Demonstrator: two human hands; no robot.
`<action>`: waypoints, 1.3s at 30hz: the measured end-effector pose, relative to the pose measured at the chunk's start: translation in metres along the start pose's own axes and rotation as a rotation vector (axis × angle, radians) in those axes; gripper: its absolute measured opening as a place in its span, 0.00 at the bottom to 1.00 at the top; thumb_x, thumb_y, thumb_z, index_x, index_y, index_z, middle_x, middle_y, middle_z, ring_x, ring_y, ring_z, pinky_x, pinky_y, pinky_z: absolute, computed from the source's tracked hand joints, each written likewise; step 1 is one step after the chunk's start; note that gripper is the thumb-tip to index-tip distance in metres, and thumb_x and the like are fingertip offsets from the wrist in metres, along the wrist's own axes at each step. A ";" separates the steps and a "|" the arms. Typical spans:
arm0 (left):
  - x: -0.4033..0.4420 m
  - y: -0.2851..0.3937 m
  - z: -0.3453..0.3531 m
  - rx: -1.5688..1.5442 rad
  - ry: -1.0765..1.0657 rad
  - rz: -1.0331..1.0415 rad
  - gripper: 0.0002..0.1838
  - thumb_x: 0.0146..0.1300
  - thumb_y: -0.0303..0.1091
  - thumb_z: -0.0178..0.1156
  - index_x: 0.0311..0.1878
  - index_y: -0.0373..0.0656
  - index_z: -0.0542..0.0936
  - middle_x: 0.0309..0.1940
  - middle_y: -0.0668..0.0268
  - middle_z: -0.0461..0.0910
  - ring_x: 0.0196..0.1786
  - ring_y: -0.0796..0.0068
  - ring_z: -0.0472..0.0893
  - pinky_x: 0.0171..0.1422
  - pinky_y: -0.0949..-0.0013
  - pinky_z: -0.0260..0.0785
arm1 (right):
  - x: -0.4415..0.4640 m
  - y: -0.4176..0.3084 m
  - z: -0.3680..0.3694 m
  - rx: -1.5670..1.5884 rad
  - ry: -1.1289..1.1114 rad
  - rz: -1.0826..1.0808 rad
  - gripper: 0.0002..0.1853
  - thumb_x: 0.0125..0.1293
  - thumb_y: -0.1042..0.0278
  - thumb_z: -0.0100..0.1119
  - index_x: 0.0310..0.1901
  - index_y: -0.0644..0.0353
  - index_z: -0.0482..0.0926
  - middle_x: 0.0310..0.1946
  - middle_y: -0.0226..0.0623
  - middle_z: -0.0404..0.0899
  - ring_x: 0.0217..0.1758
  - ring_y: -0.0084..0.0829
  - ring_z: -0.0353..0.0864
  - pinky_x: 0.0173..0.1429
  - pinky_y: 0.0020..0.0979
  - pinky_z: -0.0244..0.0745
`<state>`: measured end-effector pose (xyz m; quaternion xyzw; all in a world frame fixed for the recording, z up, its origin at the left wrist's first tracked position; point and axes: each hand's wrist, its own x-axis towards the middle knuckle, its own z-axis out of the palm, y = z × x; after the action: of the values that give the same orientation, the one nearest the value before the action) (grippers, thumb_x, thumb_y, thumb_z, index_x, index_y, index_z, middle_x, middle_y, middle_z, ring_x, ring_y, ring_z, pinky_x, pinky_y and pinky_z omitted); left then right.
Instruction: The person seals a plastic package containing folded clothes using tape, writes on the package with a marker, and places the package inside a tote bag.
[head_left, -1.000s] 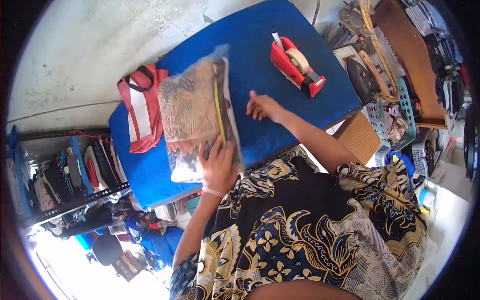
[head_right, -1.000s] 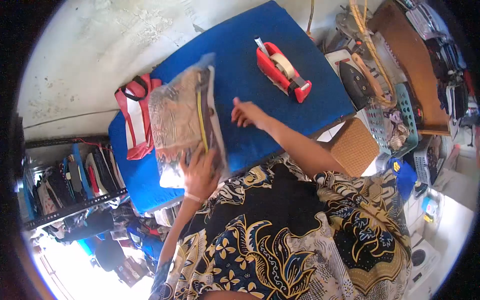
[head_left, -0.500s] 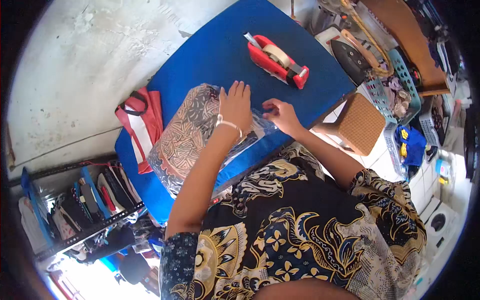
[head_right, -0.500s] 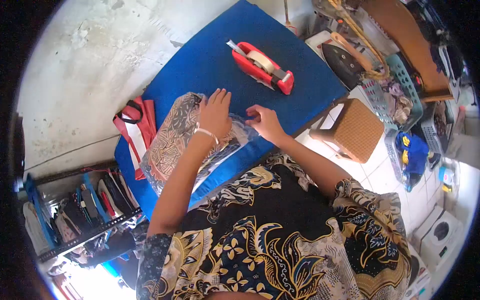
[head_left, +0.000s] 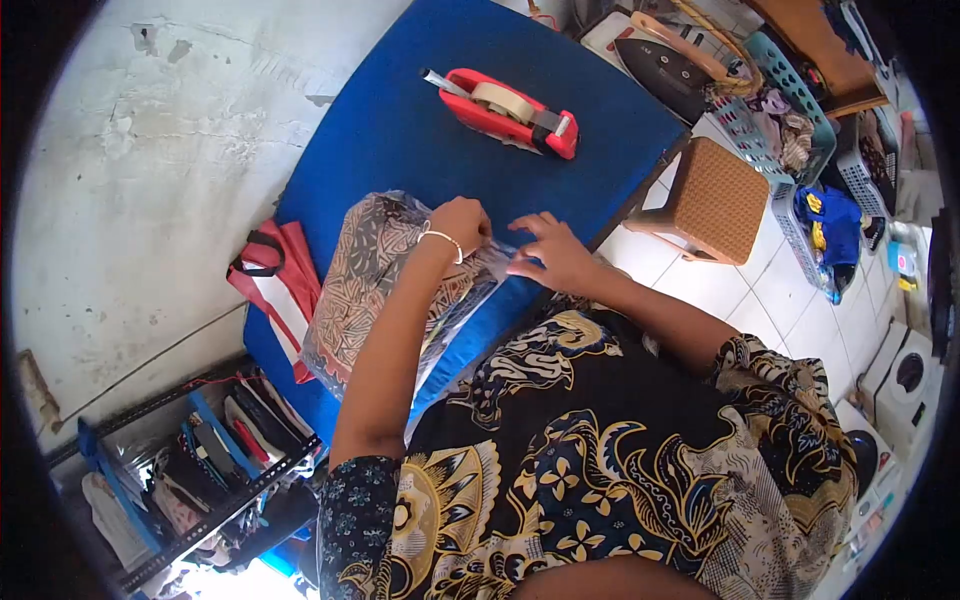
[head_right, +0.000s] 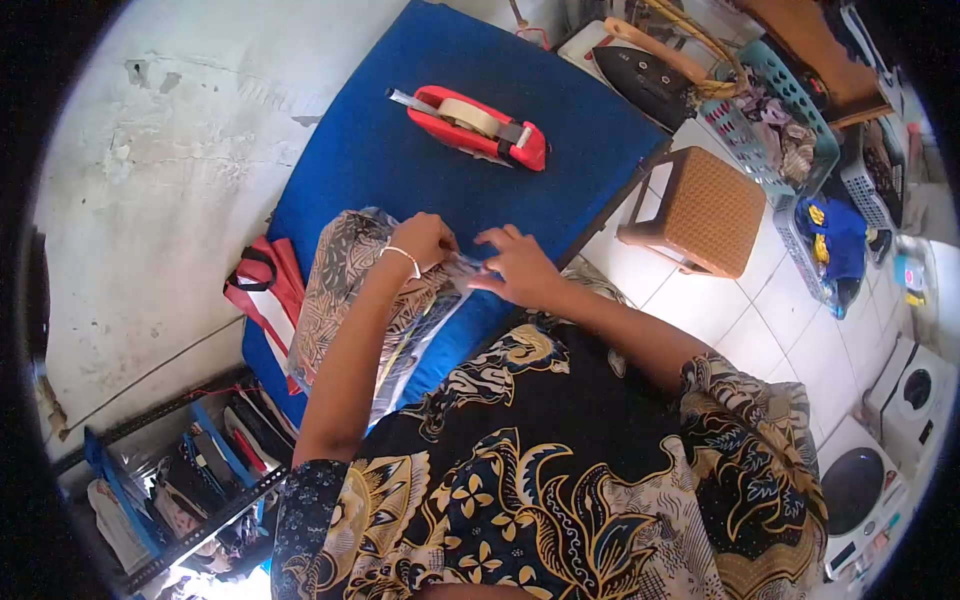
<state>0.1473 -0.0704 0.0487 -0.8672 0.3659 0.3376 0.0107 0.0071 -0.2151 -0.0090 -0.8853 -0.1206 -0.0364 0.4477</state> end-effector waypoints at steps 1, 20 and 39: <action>-0.001 0.002 -0.002 -0.013 -0.031 0.030 0.08 0.50 0.38 0.63 0.29 0.46 0.85 0.30 0.57 0.82 0.35 0.56 0.82 0.44 0.60 0.75 | -0.004 0.007 0.000 0.002 0.000 0.001 0.14 0.56 0.56 0.63 0.30 0.61 0.81 0.48 0.41 0.73 0.54 0.42 0.68 0.52 0.37 0.66; -0.045 0.043 0.039 0.172 0.277 -0.016 0.10 0.60 0.36 0.53 0.41 0.45 0.80 0.27 0.58 0.80 0.36 0.62 0.82 0.62 0.53 0.61 | 0.015 0.041 0.056 1.346 -0.073 0.601 0.05 0.62 0.72 0.56 0.34 0.63 0.73 0.22 0.32 0.72 0.22 0.23 0.70 0.29 0.25 0.67; -0.055 0.041 0.064 0.425 0.430 0.158 0.13 0.57 0.42 0.56 0.30 0.43 0.83 0.27 0.61 0.82 0.40 0.67 0.79 0.62 0.51 0.57 | -0.008 0.036 0.049 1.181 0.068 0.540 0.06 0.62 0.77 0.56 0.38 0.63 0.70 0.27 0.35 0.78 0.30 0.21 0.76 0.34 0.22 0.70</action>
<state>0.0565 -0.0487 0.0416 -0.8661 0.4882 0.0622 0.0877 0.0056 -0.1978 -0.0675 -0.4877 0.1205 0.1219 0.8560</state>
